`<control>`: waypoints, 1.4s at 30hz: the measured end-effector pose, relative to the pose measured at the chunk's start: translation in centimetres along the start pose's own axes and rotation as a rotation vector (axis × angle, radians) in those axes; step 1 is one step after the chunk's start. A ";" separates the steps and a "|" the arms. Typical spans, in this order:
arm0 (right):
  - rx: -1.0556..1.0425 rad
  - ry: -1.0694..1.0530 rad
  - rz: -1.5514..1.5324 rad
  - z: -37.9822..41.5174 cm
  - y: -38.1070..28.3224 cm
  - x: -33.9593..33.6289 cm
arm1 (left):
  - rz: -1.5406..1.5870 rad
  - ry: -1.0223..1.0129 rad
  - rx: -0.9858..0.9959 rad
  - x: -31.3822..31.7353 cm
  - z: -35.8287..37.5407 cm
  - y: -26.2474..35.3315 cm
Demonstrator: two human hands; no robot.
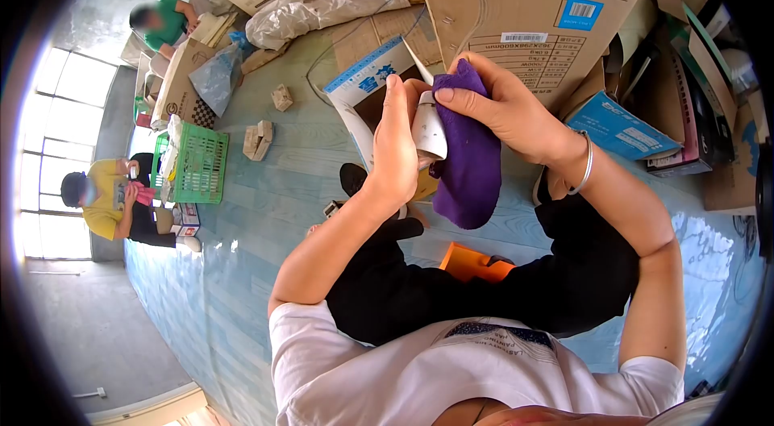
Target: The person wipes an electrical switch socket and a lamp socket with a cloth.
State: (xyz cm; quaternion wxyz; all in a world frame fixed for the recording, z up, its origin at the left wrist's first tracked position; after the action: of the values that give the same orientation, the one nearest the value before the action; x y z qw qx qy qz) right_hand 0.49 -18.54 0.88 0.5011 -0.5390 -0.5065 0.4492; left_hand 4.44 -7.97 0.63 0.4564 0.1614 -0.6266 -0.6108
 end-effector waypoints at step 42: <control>-0.114 -0.091 0.149 1.0 -1.1 -0.6 | 0.241 -0.263 -0.172 -0.7 -1.2 -2.3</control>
State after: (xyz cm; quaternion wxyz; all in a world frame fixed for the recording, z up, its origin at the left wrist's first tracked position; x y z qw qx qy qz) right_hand -0.61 -19.07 1.85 0.4114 -0.5817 -0.5122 0.4797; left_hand 4.86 -8.66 -1.93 0.4524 -0.0356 -0.6413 -0.6187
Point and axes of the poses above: each hand's wrist, its own z-axis away from the middle knuckle, its own x-axis out of the palm, y = z × x, the point moved 8 cm from there along -z, towards the middle knuckle, and after that the axes turned 11 degrees about z, right-handed, at the moved point
